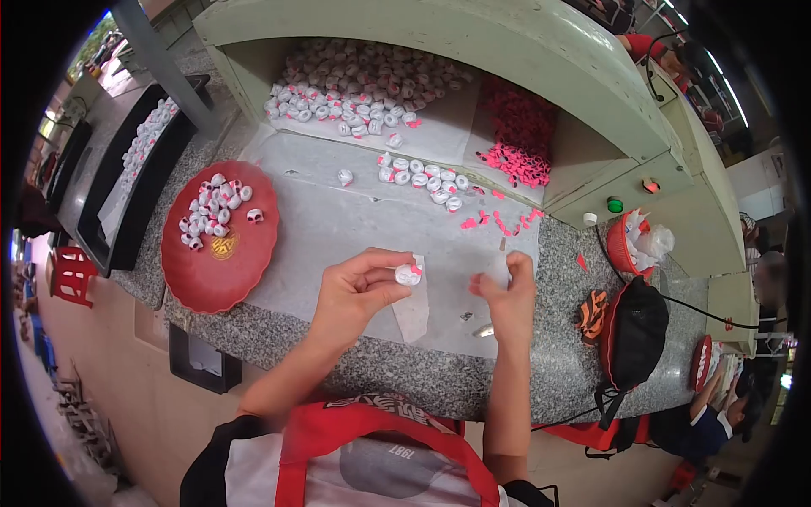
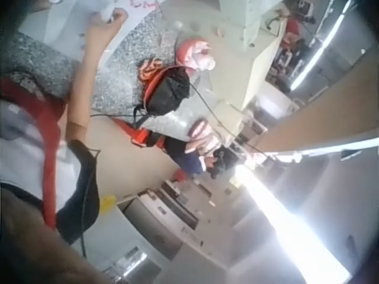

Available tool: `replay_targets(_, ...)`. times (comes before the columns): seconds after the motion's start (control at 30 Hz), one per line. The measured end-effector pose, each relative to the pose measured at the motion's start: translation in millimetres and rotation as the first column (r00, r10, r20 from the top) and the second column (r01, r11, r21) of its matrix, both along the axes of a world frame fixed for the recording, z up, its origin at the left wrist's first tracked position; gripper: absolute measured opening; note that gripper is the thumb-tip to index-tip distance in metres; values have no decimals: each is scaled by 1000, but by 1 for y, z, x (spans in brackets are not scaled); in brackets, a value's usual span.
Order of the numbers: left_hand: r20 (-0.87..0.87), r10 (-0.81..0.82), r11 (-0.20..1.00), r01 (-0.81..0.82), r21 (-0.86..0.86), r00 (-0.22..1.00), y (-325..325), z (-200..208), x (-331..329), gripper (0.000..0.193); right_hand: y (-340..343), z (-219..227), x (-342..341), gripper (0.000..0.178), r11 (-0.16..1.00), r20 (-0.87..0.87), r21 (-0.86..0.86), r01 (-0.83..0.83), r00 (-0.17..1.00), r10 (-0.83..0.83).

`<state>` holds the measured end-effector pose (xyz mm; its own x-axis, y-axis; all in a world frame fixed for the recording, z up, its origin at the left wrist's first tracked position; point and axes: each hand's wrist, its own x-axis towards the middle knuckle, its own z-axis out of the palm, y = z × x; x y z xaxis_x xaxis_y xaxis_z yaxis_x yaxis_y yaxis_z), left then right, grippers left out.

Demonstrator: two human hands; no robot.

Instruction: Assembling small toys by gluing bows onto toy heads at a factory workbench.

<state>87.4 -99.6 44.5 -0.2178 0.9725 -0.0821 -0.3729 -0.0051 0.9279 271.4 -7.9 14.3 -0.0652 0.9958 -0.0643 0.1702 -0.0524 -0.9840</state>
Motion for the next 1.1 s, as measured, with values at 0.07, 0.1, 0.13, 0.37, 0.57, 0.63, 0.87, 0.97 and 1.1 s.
replay_targets(0.07,5,-22,1000,22,10,1000,1,-2,4,33,33,-23,-8,25,983,401,182,-20,914,-56)
replay_targets(0.1,3,-28,1000,28,13,1000,0,-2,5,32,44,-25,-20,25,957,524,286,-40,843,-121)
replay_targets(0.13,2,-29,999,29,17,1000,-2,-2,4,32,54,-25,-24,25,956,523,289,-39,843,-124)
replay_targets(0.37,0,-15,999,15,-34,1000,1,-5,5,32,50,-36,4,22,990,631,139,-31,773,-64)
replay_targets(0.57,-18,-52,998,52,-42,998,4,-5,14,35,19,-12,14,22,991,780,103,-81,625,-30)
replay_targets(0.63,-19,-56,998,55,-35,998,3,-3,14,35,24,-16,20,21,987,796,120,-105,604,-32)
replay_targets(0.87,4,-17,999,17,-31,1000,-3,-5,11,33,31,-12,17,19,932,804,211,-295,595,6)
replay_targets(0.97,-7,9,1000,-9,-26,1000,0,-2,11,33,13,4,12,16,967,343,15,-253,910,232)
replay_targets(1.1,-71,49,998,-46,47,996,-1,-6,12,33,-31,59,-22,13,958,-40,-176,-225,974,221)
